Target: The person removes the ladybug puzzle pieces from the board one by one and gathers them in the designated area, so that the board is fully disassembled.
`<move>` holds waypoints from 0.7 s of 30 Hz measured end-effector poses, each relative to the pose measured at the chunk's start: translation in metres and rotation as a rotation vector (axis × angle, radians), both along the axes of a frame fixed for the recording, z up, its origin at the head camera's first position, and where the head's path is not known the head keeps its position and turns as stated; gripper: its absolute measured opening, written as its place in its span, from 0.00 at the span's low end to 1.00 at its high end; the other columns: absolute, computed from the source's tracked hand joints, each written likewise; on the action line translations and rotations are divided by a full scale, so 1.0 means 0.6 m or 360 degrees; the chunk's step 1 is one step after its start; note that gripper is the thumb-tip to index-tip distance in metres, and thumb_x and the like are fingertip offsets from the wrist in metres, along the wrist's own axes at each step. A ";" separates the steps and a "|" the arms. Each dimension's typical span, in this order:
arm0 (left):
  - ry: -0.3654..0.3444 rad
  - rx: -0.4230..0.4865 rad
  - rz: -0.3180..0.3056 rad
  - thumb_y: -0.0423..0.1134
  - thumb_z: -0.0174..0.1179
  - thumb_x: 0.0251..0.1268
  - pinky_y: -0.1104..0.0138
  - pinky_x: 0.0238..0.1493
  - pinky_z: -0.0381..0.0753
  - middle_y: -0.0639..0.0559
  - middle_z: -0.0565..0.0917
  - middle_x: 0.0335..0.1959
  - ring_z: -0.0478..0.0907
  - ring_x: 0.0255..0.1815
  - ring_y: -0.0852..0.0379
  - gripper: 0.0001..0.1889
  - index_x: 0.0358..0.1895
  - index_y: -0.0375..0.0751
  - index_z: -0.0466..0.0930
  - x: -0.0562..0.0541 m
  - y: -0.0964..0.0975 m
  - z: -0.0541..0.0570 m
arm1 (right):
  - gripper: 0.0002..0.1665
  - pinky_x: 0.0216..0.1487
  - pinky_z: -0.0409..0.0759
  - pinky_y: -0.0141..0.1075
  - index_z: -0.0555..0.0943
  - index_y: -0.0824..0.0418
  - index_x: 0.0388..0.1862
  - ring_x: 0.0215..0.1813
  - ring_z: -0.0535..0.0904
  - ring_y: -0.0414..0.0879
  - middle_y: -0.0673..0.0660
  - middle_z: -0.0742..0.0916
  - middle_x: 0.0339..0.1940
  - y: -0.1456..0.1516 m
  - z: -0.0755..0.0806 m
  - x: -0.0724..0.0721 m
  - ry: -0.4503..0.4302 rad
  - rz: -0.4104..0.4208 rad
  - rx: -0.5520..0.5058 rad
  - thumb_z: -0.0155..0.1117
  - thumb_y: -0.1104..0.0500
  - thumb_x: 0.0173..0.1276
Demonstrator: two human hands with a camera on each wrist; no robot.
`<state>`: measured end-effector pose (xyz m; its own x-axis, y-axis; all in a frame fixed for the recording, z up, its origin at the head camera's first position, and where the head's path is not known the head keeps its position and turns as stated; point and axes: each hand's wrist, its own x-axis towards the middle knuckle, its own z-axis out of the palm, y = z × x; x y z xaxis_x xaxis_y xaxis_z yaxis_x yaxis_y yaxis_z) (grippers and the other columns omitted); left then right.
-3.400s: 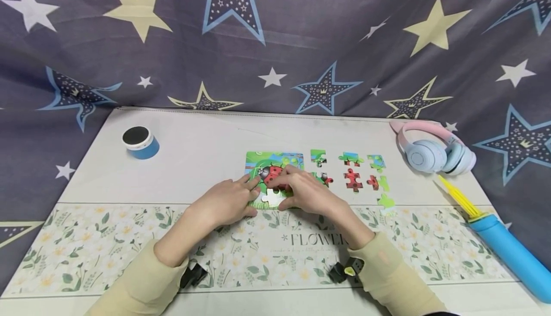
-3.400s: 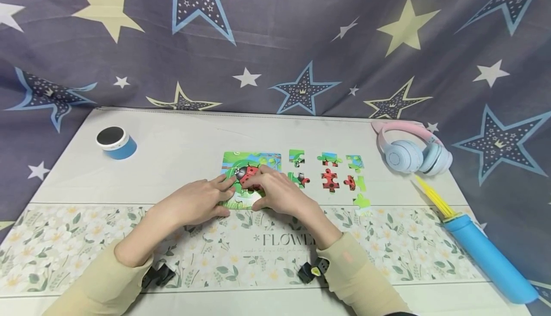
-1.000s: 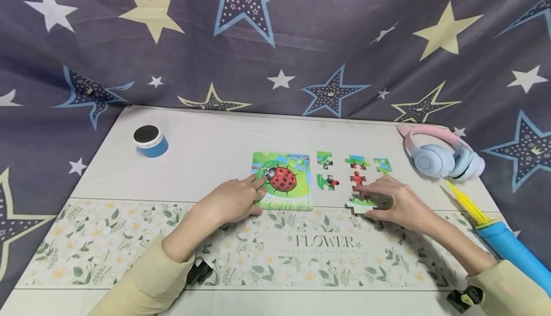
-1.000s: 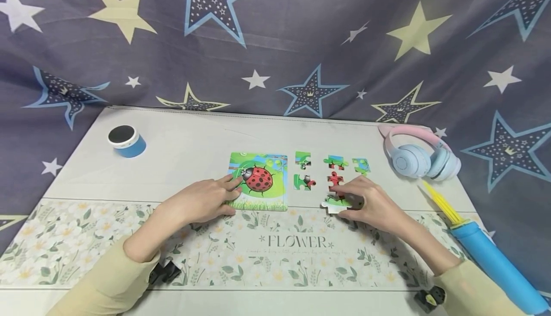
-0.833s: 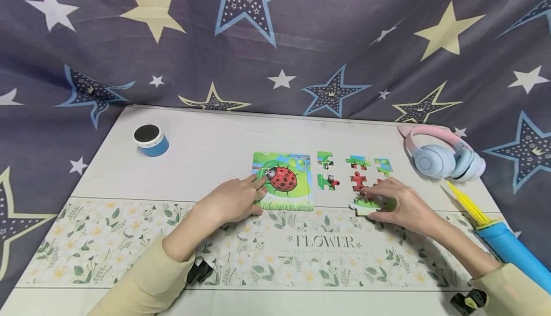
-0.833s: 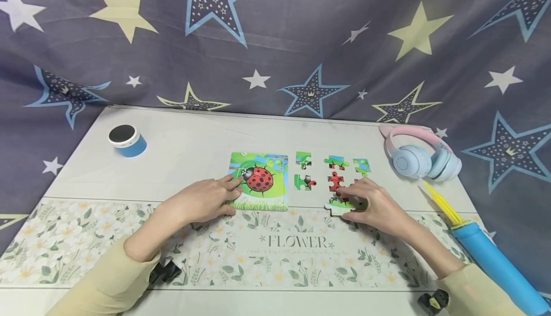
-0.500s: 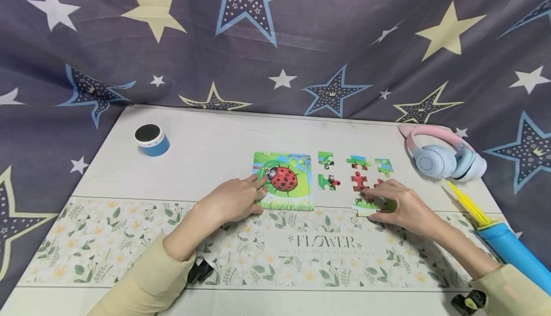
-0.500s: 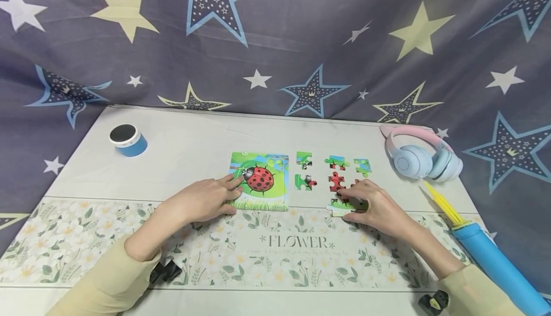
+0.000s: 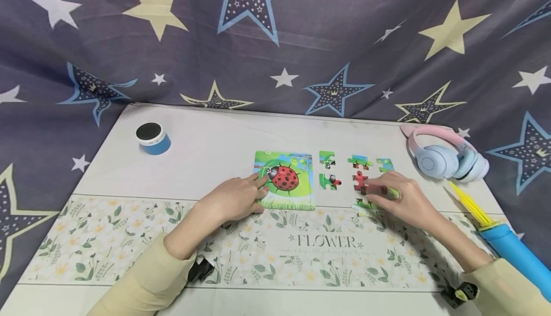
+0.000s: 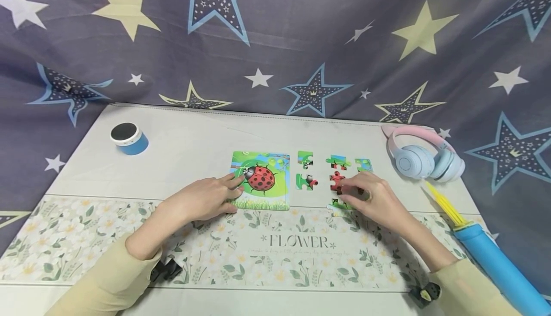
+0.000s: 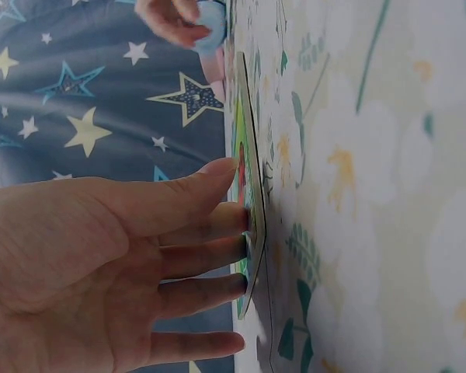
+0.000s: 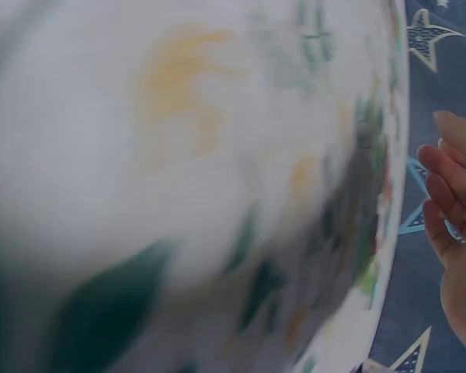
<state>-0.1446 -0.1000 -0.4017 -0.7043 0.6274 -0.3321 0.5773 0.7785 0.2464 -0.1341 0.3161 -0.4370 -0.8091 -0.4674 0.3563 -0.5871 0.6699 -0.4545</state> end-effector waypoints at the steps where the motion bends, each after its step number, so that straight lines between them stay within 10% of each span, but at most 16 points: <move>1: -0.0004 -0.0001 0.0001 0.48 0.59 0.76 0.44 0.79 0.67 0.40 0.60 0.82 0.57 0.84 0.38 0.29 0.74 0.39 0.72 0.000 0.000 0.000 | 0.22 0.44 0.80 0.27 0.90 0.54 0.50 0.44 0.83 0.37 0.44 0.91 0.40 -0.005 0.004 -0.005 0.0003 -0.0006 -0.0036 0.80 0.67 0.56; 21: -0.0064 0.0099 0.0036 0.47 0.58 0.77 0.43 0.81 0.62 0.43 0.61 0.82 0.57 0.84 0.39 0.25 0.72 0.41 0.75 -0.007 -0.010 0.005 | 0.17 0.52 0.80 0.25 0.89 0.57 0.55 0.44 0.83 0.33 0.55 0.90 0.39 -0.155 0.057 -0.081 -0.0130 -0.0071 -0.0647 0.70 0.67 0.69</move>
<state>-0.1489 -0.1059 -0.3985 -0.7054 0.6319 -0.3213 0.5486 0.7736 0.3171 -0.1826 0.2230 -0.4031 -0.8587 -0.2655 0.4384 -0.5125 0.4502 -0.7312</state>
